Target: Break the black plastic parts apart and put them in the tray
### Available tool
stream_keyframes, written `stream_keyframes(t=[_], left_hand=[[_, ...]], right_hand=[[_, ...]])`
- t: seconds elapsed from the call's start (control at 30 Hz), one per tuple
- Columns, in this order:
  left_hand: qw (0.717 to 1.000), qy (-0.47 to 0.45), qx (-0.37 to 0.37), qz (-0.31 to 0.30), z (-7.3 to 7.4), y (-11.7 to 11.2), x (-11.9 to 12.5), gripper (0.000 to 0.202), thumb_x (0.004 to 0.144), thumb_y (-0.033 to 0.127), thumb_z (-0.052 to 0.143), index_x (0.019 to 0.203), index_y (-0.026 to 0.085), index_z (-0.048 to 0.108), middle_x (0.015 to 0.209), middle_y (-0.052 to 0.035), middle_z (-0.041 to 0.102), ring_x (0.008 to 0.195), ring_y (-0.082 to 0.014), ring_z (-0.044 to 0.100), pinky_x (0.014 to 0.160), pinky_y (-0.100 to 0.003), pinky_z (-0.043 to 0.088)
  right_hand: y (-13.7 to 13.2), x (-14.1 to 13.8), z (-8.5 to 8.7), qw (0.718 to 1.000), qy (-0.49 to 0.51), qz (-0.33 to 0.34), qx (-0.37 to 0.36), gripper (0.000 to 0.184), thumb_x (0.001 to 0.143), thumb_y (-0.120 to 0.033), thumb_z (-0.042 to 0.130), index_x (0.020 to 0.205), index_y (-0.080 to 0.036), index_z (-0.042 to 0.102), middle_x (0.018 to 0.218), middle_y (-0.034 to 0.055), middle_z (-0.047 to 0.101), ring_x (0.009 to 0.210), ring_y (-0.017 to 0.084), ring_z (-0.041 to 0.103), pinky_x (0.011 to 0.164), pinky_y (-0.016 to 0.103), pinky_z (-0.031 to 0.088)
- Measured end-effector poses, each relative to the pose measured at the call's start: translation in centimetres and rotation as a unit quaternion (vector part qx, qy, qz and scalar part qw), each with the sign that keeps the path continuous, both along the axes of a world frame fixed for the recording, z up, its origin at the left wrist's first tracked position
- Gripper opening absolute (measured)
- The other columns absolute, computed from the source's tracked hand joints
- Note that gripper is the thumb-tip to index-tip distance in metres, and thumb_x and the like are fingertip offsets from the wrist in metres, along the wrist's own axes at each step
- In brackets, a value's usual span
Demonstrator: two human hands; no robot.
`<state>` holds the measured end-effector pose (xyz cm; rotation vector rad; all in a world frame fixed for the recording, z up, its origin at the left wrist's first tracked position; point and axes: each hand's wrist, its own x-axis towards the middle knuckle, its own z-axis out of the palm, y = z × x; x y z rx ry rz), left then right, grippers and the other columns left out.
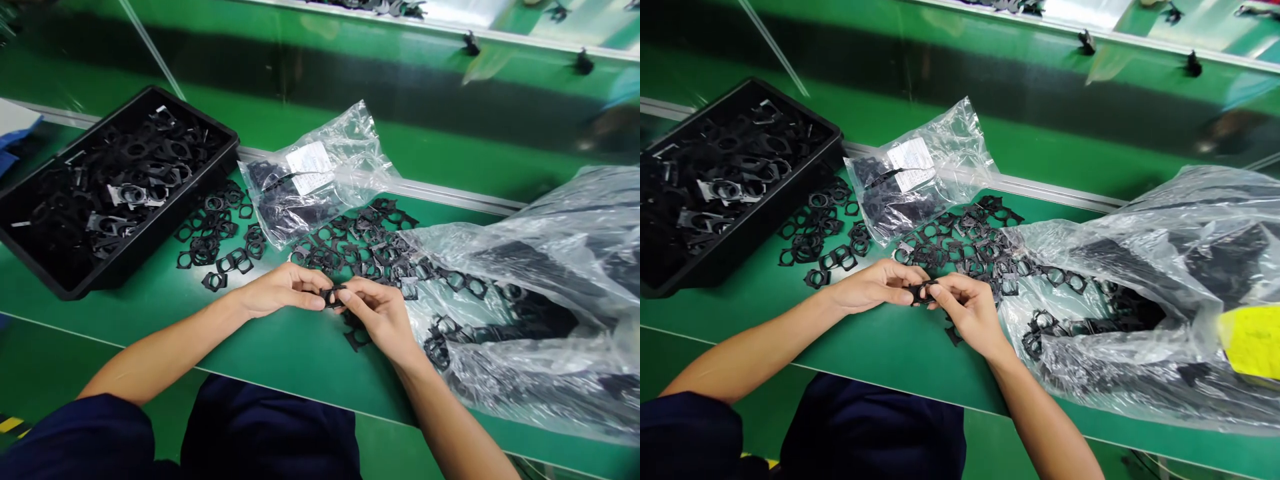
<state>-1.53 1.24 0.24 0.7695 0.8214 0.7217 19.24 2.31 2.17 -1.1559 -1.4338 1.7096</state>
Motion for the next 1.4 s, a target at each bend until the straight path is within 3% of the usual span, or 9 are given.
stream_keyframes(t=[0.2, 0.37, 0.5, 0.7, 0.93, 1.13, 1.23, 1.4], left_hand=[[0.997, 0.038, -0.006, 0.074, -0.3, -0.1, 0.0, 0.031, 0.069, 0.033, 0.091, 0.087, 0.013, 0.077, 0.077, -0.0034, 0.073, 0.071, -0.0133, 0.066, 0.072, -0.026, 0.053], [0.996, -0.047, -0.065, 0.050, -0.3, -0.3, 0.4, 0.039, 0.068, 0.038, 0.092, 0.091, 0.013, 0.072, 0.089, -0.0052, 0.075, 0.078, -0.0150, 0.073, 0.082, -0.030, 0.059], [0.994, -0.054, -0.086, 0.049, -0.2, -0.1, 0.3, 0.042, 0.064, 0.038, 0.095, 0.090, 0.013, 0.075, 0.087, -0.0059, 0.076, 0.076, -0.0152, 0.074, 0.079, -0.029, 0.060], [0.993, 0.037, 0.002, 0.110, -0.2, -0.3, 0.6, 0.034, 0.068, 0.039, 0.091, 0.085, 0.013, 0.077, 0.074, -0.0045, 0.075, 0.064, -0.0148, 0.071, 0.067, -0.026, 0.058], [0.973, 0.123, 0.113, 0.156, 0.5, -0.9, 1.3, 0.031, 0.076, 0.041, 0.084, 0.089, 0.014, 0.075, 0.072, -0.0040, 0.074, 0.066, -0.0160, 0.070, 0.066, -0.026, 0.056], [0.959, 0.179, 0.177, 0.133, 0.5, -1.0, 1.0, 0.021, 0.085, 0.037, 0.075, 0.091, 0.016, 0.071, 0.078, -0.0017, 0.068, 0.074, -0.0134, 0.064, 0.068, -0.022, 0.051], [0.949, 0.199, 0.212, 0.123, 0.4, -1.2, 0.9, 0.018, 0.089, 0.035, 0.069, 0.093, 0.017, 0.068, 0.076, 0.0003, 0.063, 0.072, -0.0130, 0.062, 0.071, -0.023, 0.050], [0.932, 0.225, 0.260, 0.119, 0.4, -1.5, 1.1, 0.011, 0.093, 0.029, 0.064, 0.093, 0.018, 0.064, 0.073, 0.0014, 0.061, 0.069, -0.0126, 0.060, 0.070, -0.024, 0.049]], right_hand=[[0.0, -0.1, 0.2, 0.999, 0.002, -0.035, 0.008, 0.032, 0.081, -0.050, 0.079, 0.073, -0.019, 0.074, 0.067, 0.0010, 0.067, 0.058, 0.014, 0.065, 0.055, 0.025, 0.051], [0.0, -0.1, 0.0, 1.000, -0.007, -0.023, 0.003, 0.032, 0.083, -0.050, 0.077, 0.074, -0.019, 0.075, 0.066, 0.0015, 0.068, 0.060, 0.014, 0.064, 0.058, 0.025, 0.053], [-0.1, -0.2, -0.4, 0.999, 0.016, -0.035, -0.030, 0.032, 0.079, -0.051, 0.081, 0.075, -0.020, 0.076, 0.069, 0.0018, 0.071, 0.062, 0.015, 0.066, 0.061, 0.026, 0.056], [-0.3, -0.4, -0.9, 0.995, 0.051, -0.070, -0.050, 0.026, 0.071, -0.045, 0.088, 0.083, -0.023, 0.080, 0.077, 0.0017, 0.074, 0.064, 0.015, 0.068, 0.066, 0.029, 0.061], [-0.7, -0.4, -0.9, 0.994, 0.025, -0.103, 0.031, 0.018, 0.078, -0.039, 0.084, 0.086, -0.024, 0.082, 0.077, 0.0015, 0.070, 0.063, 0.014, 0.069, 0.062, 0.027, 0.062], [-0.9, -0.5, -1.1, 0.993, -0.006, -0.104, 0.057, 0.021, 0.083, -0.041, 0.079, 0.089, -0.021, 0.078, 0.083, 0.0032, 0.073, 0.068, 0.017, 0.075, 0.067, 0.030, 0.064], [-1.2, -0.4, -1.0, 0.984, -0.067, -0.094, 0.135, 0.016, 0.089, -0.038, 0.074, 0.089, -0.021, 0.076, 0.081, 0.0038, 0.073, 0.069, 0.018, 0.073, 0.067, 0.030, 0.062], [-1.4, -0.2, -0.7, 0.941, -0.146, -0.075, 0.297, 0.011, 0.094, -0.025, 0.067, 0.089, -0.023, 0.077, 0.071, 0.0035, 0.073, 0.061, 0.018, 0.065, 0.062, 0.033, 0.056]])
